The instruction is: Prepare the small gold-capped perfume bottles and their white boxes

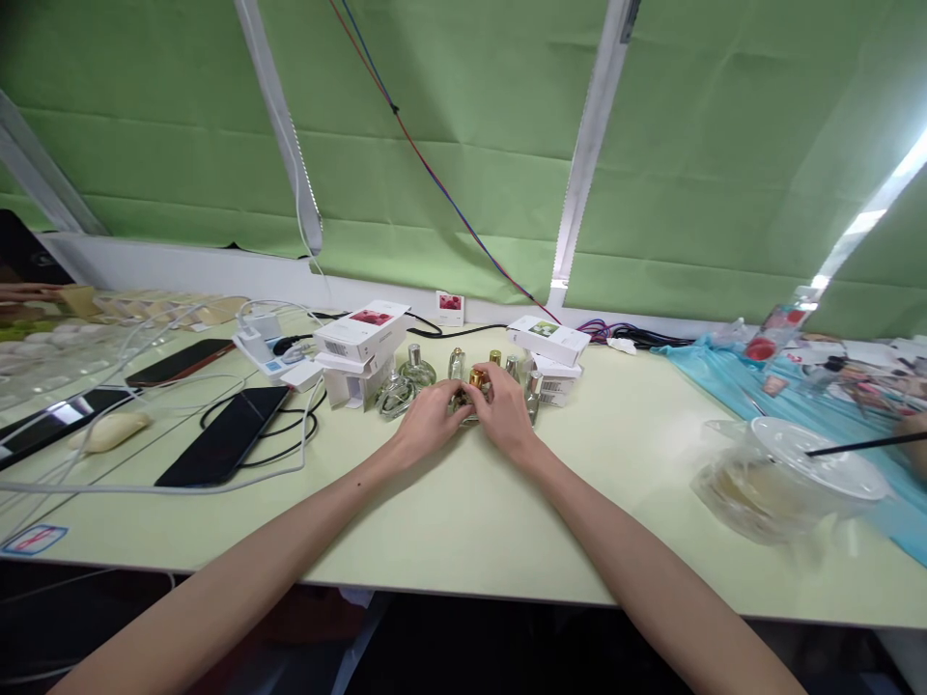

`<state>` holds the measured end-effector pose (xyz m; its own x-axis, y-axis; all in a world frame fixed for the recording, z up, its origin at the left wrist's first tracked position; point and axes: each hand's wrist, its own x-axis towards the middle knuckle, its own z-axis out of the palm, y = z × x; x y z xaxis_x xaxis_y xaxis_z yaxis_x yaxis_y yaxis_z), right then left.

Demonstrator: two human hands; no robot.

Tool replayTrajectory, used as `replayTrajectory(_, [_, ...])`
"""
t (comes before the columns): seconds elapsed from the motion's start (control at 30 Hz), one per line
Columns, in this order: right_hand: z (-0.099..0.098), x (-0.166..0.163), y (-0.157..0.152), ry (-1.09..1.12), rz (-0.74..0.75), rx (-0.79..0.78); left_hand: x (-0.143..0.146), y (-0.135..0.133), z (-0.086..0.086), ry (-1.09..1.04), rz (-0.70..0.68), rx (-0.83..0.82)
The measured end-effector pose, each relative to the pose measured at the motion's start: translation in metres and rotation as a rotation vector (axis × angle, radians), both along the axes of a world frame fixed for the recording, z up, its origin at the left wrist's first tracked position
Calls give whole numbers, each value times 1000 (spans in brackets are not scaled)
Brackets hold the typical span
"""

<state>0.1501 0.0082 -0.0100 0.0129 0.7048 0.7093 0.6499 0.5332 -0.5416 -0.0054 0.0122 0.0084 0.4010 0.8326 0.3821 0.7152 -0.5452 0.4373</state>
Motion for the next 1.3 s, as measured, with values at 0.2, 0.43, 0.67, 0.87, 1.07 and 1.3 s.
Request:
replayTrajectory(0.2, [0,0,-1,-5,-11,3,0,0,1,-2,-10,0])
replayTrajectory(0.43, [-3,0,-4,-39,13,1,0,1,-1,-3,-14,3])
replayTrajectory(0.67, [-3,0,-4,-48,64,19,-1,2,-2,-8,-9,0])
replayTrajectory(0.87, [-2,-1,-3,-30,60,22,0,2,-2,-11,-7,-6])
replayTrajectory(1.07, [-3,0,-1,-19,52,10,0,1,-1,-3,-7,-1])
replayTrajectory(1.3, [-1,0,1,-74,25,1,0,2,-1,9,15,-20])
